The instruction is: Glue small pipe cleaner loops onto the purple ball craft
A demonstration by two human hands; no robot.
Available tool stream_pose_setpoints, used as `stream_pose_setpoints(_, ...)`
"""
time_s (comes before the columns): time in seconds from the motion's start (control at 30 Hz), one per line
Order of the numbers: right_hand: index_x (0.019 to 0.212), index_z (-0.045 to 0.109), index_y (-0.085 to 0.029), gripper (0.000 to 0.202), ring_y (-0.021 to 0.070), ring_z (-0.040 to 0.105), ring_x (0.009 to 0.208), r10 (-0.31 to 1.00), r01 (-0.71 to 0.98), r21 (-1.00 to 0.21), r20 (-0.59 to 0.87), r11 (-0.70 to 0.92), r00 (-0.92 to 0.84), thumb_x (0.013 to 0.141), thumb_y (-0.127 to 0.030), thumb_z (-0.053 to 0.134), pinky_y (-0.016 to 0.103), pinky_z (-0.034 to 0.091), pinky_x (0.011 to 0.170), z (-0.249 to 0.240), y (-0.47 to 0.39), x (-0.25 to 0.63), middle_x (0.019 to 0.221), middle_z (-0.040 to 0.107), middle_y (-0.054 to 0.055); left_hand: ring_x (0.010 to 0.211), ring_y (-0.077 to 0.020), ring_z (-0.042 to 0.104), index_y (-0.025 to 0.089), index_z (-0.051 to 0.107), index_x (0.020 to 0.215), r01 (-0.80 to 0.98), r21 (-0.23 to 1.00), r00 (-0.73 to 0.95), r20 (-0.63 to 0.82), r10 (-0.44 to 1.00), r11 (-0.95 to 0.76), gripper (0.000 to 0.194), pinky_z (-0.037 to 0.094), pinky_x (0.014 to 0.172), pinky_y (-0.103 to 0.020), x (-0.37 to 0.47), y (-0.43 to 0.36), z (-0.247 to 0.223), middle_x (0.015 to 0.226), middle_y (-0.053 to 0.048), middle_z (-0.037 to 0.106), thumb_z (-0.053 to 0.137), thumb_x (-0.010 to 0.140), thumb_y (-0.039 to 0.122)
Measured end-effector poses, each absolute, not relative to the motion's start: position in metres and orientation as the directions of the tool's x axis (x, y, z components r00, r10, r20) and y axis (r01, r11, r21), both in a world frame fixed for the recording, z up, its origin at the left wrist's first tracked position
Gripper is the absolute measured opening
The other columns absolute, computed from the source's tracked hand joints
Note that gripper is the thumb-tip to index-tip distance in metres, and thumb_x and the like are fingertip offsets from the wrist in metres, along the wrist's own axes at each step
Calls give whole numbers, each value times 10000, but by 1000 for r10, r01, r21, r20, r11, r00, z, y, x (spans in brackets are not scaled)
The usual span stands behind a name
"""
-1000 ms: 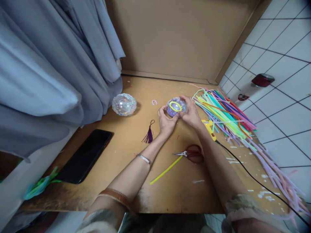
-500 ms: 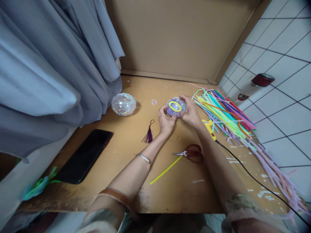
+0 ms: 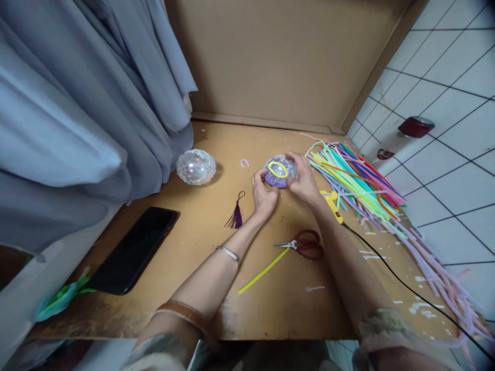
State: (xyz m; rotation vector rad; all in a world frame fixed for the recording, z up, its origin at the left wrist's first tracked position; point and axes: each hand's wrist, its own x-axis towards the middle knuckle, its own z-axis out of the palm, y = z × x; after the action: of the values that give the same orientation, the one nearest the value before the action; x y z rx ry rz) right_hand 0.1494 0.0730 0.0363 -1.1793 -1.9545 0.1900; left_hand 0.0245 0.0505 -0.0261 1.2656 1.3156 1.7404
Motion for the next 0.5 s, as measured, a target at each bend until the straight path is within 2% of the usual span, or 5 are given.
stream_pose_setpoints(0.3, 1285, 536, -266, 595, 344, 555, 1237, 788, 628, -540, 582, 560, -203, 701, -153, 558, 617, 420, 1077, 33, 78, 151, 1274, 627, 97, 1190, -249, 568, 214, 481, 1175, 154, 940, -352, 341, 872, -305, 524, 444, 1097, -453, 24, 47, -25, 1216, -109, 564, 579, 693, 35)
stream_pose_setpoints(0.5, 1253, 554, -263, 556, 324, 568, 1204, 763, 594, -536, 607, 600, -223, 703, -198, 592, 561, 440, 1078, 35, 80, 152, 1236, 636, 90, 1219, -270, 558, 201, 484, 1179, 158, 943, -345, 330, 879, -292, 522, 443, 1091, -467, 23, 46, -24, 1245, -133, 553, 592, 688, 62)
